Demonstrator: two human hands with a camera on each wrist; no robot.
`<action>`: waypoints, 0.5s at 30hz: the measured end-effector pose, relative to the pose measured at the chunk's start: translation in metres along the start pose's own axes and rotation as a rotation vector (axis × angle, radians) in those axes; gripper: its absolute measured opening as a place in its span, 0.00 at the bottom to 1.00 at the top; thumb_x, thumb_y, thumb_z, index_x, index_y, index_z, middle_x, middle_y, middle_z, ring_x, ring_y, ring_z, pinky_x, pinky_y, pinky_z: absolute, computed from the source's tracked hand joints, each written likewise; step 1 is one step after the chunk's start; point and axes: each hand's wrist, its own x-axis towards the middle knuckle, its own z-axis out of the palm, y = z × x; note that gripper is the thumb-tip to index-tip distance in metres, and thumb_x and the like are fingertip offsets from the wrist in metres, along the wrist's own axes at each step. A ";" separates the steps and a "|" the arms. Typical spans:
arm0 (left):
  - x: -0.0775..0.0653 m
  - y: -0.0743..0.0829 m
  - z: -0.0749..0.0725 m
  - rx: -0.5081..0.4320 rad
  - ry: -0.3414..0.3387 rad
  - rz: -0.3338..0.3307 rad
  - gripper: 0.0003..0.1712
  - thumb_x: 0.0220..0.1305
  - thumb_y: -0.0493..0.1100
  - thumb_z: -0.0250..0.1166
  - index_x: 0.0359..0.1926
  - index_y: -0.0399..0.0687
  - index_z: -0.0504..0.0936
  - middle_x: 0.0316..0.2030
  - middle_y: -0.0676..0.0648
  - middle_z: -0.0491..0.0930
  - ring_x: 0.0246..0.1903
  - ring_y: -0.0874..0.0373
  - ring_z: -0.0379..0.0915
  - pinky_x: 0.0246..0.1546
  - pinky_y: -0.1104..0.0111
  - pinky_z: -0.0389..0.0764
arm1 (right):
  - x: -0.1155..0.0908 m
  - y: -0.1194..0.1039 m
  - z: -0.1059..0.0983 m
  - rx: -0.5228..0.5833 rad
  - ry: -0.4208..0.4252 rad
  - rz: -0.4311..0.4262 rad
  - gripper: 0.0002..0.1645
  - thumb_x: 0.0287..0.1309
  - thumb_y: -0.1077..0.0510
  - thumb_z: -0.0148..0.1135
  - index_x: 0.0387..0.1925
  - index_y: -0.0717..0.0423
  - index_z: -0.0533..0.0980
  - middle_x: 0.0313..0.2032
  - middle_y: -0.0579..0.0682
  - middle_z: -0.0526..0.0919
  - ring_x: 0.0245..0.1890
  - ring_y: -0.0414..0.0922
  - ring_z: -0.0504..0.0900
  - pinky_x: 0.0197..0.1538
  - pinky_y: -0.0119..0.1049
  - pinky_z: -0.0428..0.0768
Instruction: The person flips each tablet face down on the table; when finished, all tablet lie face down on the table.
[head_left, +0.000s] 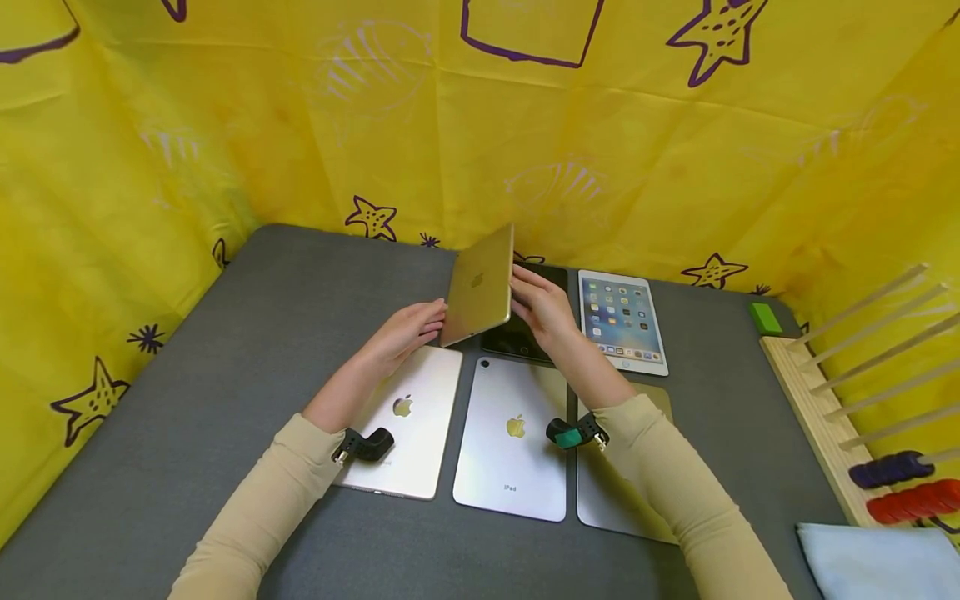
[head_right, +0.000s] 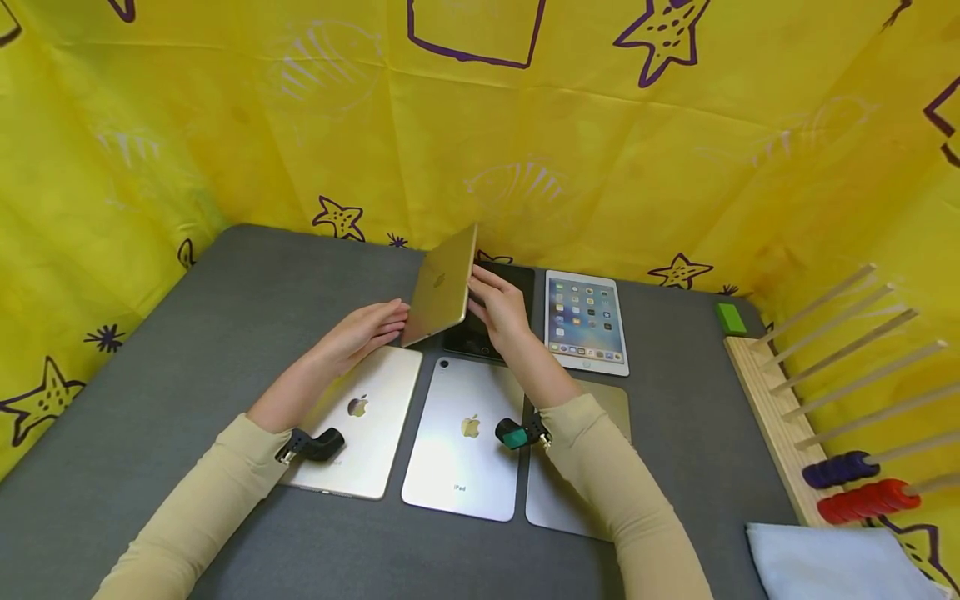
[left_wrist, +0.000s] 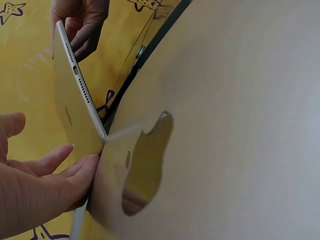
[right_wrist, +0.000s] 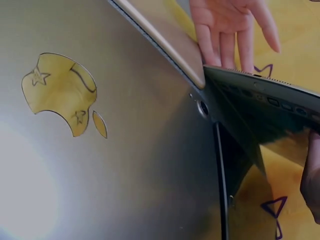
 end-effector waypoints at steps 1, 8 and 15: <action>0.000 0.000 -0.001 0.005 0.002 0.001 0.35 0.76 0.51 0.49 0.71 0.31 0.55 0.70 0.36 0.58 0.69 0.45 0.55 0.68 0.61 0.59 | 0.001 0.001 0.000 0.005 0.007 0.002 0.25 0.65 0.68 0.57 0.64 0.62 0.71 0.61 0.57 0.75 0.50 0.44 0.81 0.57 0.37 0.76; -0.005 0.001 -0.012 0.043 0.045 -0.013 0.35 0.75 0.52 0.51 0.72 0.33 0.56 0.70 0.37 0.59 0.69 0.46 0.54 0.69 0.62 0.58 | 0.003 0.013 0.002 -0.022 0.066 0.020 0.23 0.64 0.69 0.58 0.61 0.65 0.73 0.56 0.58 0.79 0.40 0.39 0.84 0.54 0.34 0.78; -0.010 0.003 -0.024 0.147 0.083 0.015 0.36 0.74 0.54 0.51 0.71 0.34 0.58 0.68 0.37 0.61 0.68 0.46 0.56 0.69 0.60 0.58 | 0.003 0.021 0.007 -0.127 0.043 0.044 0.24 0.65 0.71 0.54 0.63 0.70 0.70 0.62 0.63 0.73 0.52 0.48 0.79 0.60 0.37 0.73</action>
